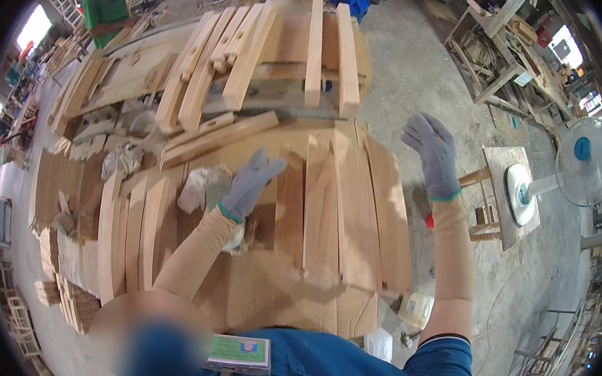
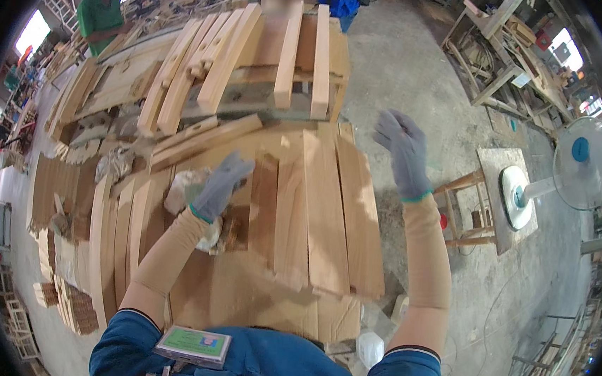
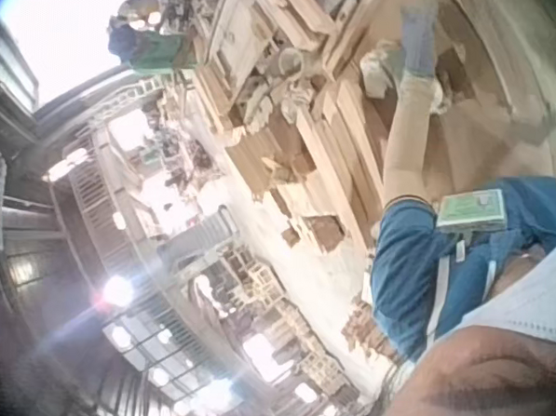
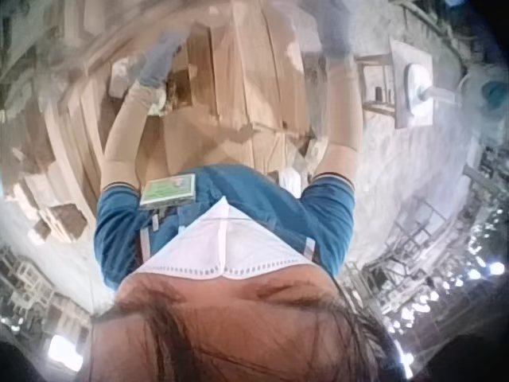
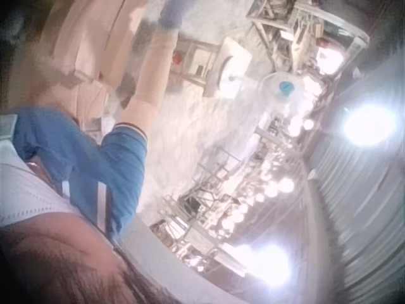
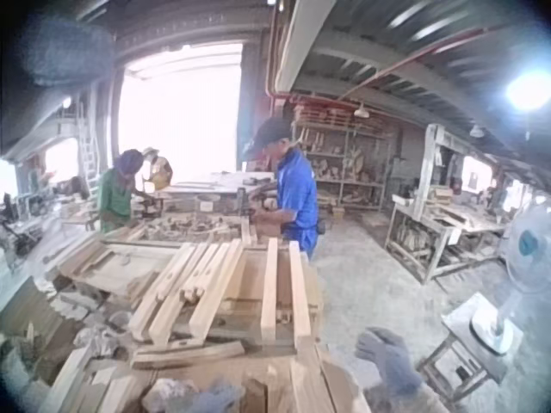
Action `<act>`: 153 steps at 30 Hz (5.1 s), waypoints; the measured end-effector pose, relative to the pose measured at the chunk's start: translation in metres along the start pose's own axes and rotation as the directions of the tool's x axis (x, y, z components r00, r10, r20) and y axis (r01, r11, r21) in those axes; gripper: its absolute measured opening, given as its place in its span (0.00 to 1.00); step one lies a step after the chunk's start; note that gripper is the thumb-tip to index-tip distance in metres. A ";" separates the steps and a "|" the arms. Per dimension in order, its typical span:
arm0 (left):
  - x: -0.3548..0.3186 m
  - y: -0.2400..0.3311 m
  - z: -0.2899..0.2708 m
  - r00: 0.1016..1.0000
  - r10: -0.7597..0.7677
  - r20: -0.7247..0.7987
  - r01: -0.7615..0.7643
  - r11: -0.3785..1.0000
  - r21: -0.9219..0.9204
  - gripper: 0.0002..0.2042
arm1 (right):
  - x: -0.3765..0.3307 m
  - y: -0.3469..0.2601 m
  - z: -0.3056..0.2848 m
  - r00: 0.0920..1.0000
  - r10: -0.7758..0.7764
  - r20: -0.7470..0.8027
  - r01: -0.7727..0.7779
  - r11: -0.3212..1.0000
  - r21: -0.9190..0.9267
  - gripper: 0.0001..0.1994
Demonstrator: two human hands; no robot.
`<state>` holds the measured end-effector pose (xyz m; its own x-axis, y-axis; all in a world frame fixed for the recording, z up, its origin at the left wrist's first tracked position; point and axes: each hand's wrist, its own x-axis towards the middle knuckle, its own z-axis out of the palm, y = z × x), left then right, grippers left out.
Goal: The person applies glue to the holes of wooden slats using a brush, then places them on a stack. The person repeats this process for several pieces in a workshop setting.
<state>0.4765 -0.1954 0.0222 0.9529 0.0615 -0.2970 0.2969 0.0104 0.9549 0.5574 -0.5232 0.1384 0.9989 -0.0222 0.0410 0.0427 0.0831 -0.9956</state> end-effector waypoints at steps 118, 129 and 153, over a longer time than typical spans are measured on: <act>-0.354 -0.014 -0.193 0.875 -0.007 0.483 0.154 0.952 -0.266 0.52 | -0.348 0.026 0.254 0.998 -0.031 -0.063 0.063 0.798 0.600 0.06; -0.357 -0.008 -0.181 0.879 0.027 0.476 0.104 0.963 -0.248 0.52 | -0.349 0.018 0.244 0.983 -0.184 -0.017 0.162 0.812 0.560 0.04; -0.361 -0.010 -0.183 0.910 0.043 0.413 0.043 0.980 -0.197 0.49 | -0.319 -0.089 0.263 0.920 -0.016 0.391 0.071 0.989 -0.127 0.08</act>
<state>0.1183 -0.0352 0.1217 0.9052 -0.3554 -0.2329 0.3199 0.2092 0.9241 0.2400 -0.2617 0.2359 0.9258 0.3681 0.0860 0.1105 -0.0458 -0.9928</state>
